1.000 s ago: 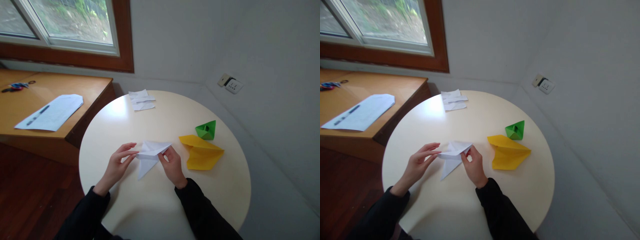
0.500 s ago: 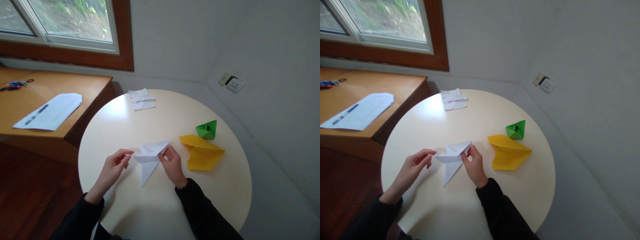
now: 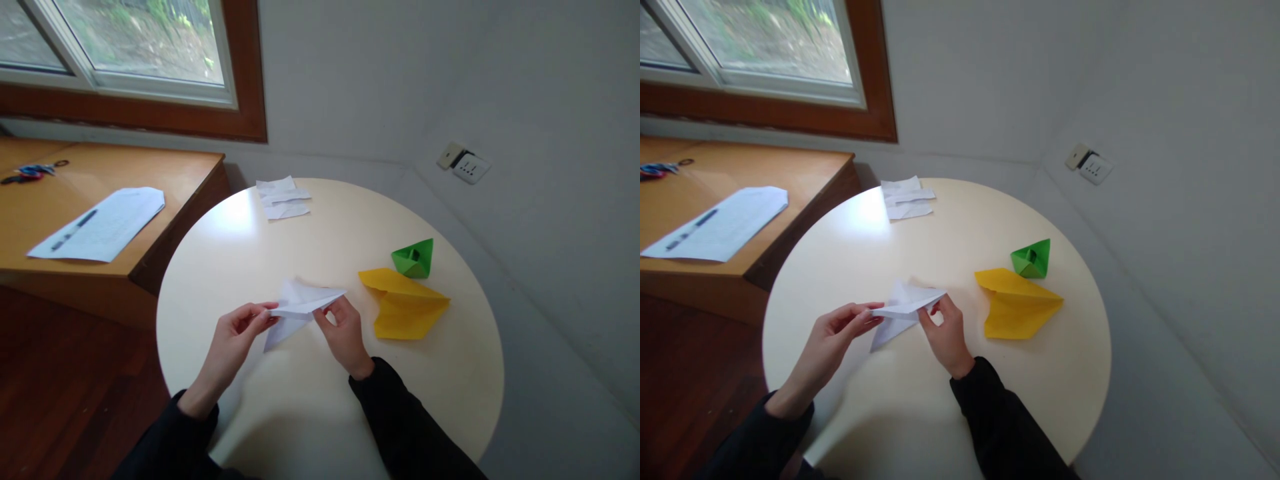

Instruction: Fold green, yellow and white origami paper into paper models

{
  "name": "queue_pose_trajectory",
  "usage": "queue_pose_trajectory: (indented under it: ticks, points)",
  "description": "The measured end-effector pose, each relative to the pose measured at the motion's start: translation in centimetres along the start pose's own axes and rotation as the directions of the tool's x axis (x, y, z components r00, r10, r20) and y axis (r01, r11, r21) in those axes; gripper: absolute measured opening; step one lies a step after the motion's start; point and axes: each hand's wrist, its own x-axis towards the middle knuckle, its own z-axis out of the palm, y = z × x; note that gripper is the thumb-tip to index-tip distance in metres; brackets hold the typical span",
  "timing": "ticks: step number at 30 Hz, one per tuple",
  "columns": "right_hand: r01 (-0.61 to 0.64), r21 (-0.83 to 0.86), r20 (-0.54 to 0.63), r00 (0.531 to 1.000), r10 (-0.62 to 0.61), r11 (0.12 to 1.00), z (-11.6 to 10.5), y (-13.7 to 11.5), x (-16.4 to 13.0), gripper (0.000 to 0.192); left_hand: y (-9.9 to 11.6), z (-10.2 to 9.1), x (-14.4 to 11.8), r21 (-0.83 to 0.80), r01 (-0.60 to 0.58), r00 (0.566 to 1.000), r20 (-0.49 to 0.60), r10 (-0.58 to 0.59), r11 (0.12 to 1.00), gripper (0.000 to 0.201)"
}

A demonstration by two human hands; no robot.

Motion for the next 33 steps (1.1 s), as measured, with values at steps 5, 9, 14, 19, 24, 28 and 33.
queue_pose_trajectory:
  ticks: [5,9,14,19,24,28,33]
  points:
    - [0.015,-0.031,0.046,0.999,-0.014,0.999,-0.1,-0.6,-0.1,0.012,-0.2,0.0,0.1,0.157,-0.095,0.993,-0.06,0.106,0.983,0.027]
    - [0.01,-0.053,0.05,0.999,-0.007,0.999,-0.2,-1.1,0.0,0.01,-0.4,-0.2,0.0,0.231,-0.137,0.986,-0.057,0.154,0.963,0.028]
    - [-0.037,0.003,0.12,0.992,0.037,0.999,0.1,-1.1,0.1,0.012,-1.3,-0.6,-0.1,0.258,-0.124,0.99,-0.034,0.137,0.958,0.027]
    - [-0.148,0.076,0.174,0.976,0.132,0.986,0.7,0.0,0.0,0.041,-2.7,-0.9,0.0,0.171,-0.03,0.999,0.036,0.024,0.985,0.023]
    - [-0.166,0.015,0.263,0.952,0.156,0.986,1.0,0.2,-0.3,0.054,-3.2,-0.7,-0.3,0.203,0.002,0.994,0.104,-0.024,0.979,0.03]
    - [-0.099,-0.116,0.317,0.939,0.131,0.988,1.1,-0.1,-0.4,0.055,-2.5,0.0,-0.4,0.437,-0.071,0.994,0.105,0.027,0.897,0.03]
    - [0.032,-0.313,0.315,0.946,0.072,0.949,1.3,0.0,-0.5,0.059,-2.1,0.6,-0.4,0.756,-0.119,0.991,0.051,0.123,0.643,0.025]
